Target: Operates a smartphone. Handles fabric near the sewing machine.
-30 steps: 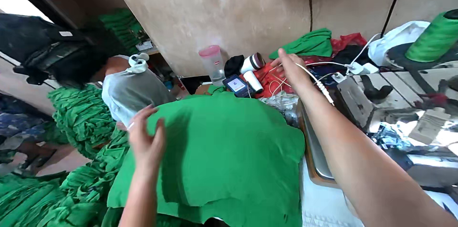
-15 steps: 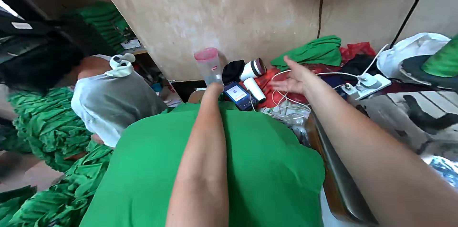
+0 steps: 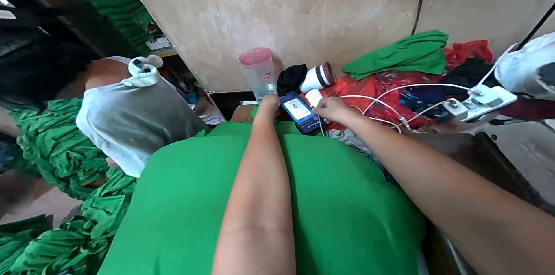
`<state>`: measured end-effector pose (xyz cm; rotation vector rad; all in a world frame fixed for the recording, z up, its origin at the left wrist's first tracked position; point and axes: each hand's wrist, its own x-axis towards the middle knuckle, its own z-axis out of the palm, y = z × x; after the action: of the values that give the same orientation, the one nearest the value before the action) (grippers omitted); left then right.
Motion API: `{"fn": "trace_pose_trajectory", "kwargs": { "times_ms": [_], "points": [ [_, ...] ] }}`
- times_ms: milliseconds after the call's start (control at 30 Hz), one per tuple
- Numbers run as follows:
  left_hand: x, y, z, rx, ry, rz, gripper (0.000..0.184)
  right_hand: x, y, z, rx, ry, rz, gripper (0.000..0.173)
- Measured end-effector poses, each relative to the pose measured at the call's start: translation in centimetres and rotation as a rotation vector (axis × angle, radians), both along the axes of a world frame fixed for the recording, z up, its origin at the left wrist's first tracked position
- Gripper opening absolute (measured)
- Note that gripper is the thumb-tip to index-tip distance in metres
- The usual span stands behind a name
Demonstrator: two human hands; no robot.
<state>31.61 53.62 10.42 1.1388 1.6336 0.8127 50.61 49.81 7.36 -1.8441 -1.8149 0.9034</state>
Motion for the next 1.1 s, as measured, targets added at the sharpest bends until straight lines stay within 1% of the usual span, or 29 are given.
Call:
{"fn": "trace_pose_trajectory", "kwargs": {
  "times_ms": [33,100,200,267,333,367,400,467,500,567,600,767,900,1033,1100],
  "points": [
    [0.0,0.1,-0.1,0.012,-0.038,0.011,0.052,-0.1,-0.1,0.2,-0.029,0.022,-0.011,0.039],
    [0.1,0.1,-0.2,0.027,-0.067,0.011,0.051,-0.2,-0.5,0.6,-0.087,0.109,-0.038,0.036],
    [0.2,0.2,-0.5,0.038,-0.027,-0.023,0.050,-0.3,-0.9,1.0,-0.102,0.209,-0.088,0.035],
    [0.5,-0.1,-0.1,0.038,-0.022,-0.022,0.048,-0.2,-0.6,1.0,-0.118,0.384,-0.148,0.035],
    [0.7,-0.1,0.2,0.056,-0.060,0.006,0.046,0.1,-0.5,1.5,-0.132,0.624,-0.200,0.035],
    [0.8,0.0,0.3,0.083,-0.096,0.014,0.045,0.2,-0.8,2.4,-0.136,0.704,-0.218,0.034],
    [0.7,0.0,0.5,0.120,-0.129,0.013,0.043,0.2,-1.1,3.3,-0.110,0.726,-0.233,0.032],
    [0.7,0.2,1.0,0.199,-0.227,0.014,0.041,0.7,-1.3,3.8,0.061,0.627,-0.250,0.029],
    [0.8,0.1,1.3,0.230,-0.272,0.020,0.041,1.2,-1.3,3.9,0.148,0.547,-0.243,0.035],
    [1.0,-0.3,2.2,0.274,-0.370,0.031,0.041,1.7,-1.2,4.1,0.235,0.469,-0.190,0.052],
    [1.1,-0.6,2.6,0.290,-0.408,0.026,0.040,1.7,-1.1,4.0,0.264,0.453,-0.169,0.055],
    [1.4,-1.5,3.3,0.318,-0.484,-0.003,0.038,1.6,-1.3,4.4,0.355,0.350,-0.120,0.044],
    [1.4,-1.7,3.5,0.359,-0.460,-0.038,0.038,1.6,-1.5,4.5,0.415,0.337,-0.107,0.047],
    [1.6,-2.0,3.8,0.372,-0.462,-0.066,0.036,1.2,-2.0,4.8,0.446,0.262,-0.125,0.048],
    [1.6,-2.1,3.9,0.371,-0.476,-0.069,0.034,1.5,-1.8,4.6,0.464,0.278,-0.113,0.047]
  ]
}}
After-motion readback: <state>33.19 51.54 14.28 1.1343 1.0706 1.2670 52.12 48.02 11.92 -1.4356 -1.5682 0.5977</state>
